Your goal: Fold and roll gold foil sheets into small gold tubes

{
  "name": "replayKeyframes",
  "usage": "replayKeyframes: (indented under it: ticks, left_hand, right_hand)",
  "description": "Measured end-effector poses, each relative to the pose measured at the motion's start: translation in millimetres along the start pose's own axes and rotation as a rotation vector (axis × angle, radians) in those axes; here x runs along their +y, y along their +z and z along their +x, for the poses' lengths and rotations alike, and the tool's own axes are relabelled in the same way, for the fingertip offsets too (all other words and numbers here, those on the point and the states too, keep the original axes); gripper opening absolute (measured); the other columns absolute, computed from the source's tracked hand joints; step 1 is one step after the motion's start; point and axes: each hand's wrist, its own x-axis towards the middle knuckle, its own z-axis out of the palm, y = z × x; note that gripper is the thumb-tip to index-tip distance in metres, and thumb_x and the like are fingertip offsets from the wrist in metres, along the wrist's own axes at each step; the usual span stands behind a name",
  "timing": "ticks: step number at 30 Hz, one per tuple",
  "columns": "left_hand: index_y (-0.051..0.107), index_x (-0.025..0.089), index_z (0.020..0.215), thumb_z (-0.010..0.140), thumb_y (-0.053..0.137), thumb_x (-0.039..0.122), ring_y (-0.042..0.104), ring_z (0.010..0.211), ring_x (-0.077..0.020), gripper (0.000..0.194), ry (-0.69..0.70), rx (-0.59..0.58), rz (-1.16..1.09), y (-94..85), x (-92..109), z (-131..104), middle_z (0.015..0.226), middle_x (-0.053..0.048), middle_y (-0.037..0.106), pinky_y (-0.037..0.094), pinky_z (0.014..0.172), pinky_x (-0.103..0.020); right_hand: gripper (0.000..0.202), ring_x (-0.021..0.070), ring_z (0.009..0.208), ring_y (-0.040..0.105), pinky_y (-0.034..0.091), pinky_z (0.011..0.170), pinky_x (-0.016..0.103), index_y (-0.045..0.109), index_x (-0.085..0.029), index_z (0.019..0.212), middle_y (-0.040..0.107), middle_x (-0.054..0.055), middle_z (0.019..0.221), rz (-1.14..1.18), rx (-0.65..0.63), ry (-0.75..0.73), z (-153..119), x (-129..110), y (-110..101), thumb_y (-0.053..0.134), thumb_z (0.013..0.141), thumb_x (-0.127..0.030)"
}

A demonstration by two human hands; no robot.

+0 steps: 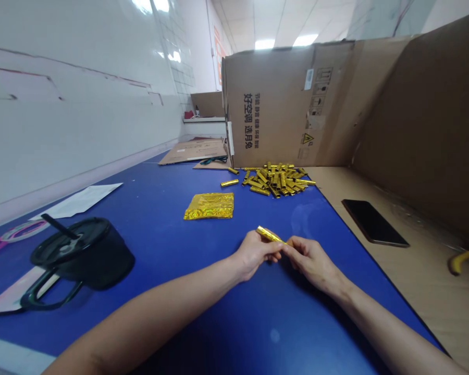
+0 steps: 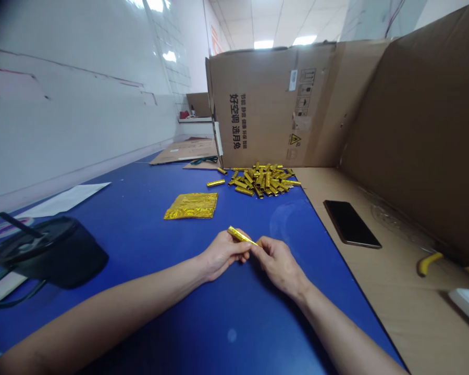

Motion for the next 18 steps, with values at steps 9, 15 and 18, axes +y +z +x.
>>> replayKeyframes:
  ticks: [9, 15, 18]
  left_hand:
    - [0.050, 0.012, 0.060, 0.057, 0.069, 0.023, 0.044, 0.040, -0.0052, 0.022, -0.028, 0.106, -0.042, -4.3, 5, 5, 0.046, 0.002, 0.050, 0.030, 0.040, -0.017]
    - [0.048, 0.013, 0.060, 0.061, 0.065, 0.025, 0.043, 0.039, -0.0040, 0.021, 0.003, 0.167, -0.043, -18.4, 13, 16, 0.047, 0.003, 0.052, 0.030, 0.039, -0.016]
    - [0.048, 0.013, 0.059, 0.061, 0.065, 0.028, 0.044, 0.038, -0.0043, 0.024, -0.015, 0.117, 0.010, -21.1, 13, 16, 0.051, 0.000, 0.055, 0.030, 0.038, -0.016]
  right_hand:
    - [0.033, 0.0060, 0.042, 0.029, 0.023, 0.040, 0.020, 0.042, -0.018, 0.061, 0.036, -0.007, 0.047, 0.040, -0.083, 0.013, -3, -5, -2, 0.040, 0.081, -0.043]
    - [0.031, 0.0060, 0.039, 0.029, 0.023, 0.039, 0.020, 0.043, -0.018, 0.059, 0.038, -0.007, 0.044, 0.098, -0.031, 0.058, -1, -3, -4, 0.043, 0.078, -0.042]
    - [0.032, 0.0062, 0.037, 0.031, 0.024, 0.038, 0.020, 0.045, -0.018, 0.057, 0.039, -0.007, 0.041, 0.165, 0.064, 0.089, 1, 0, -7, 0.046, 0.076, -0.044]
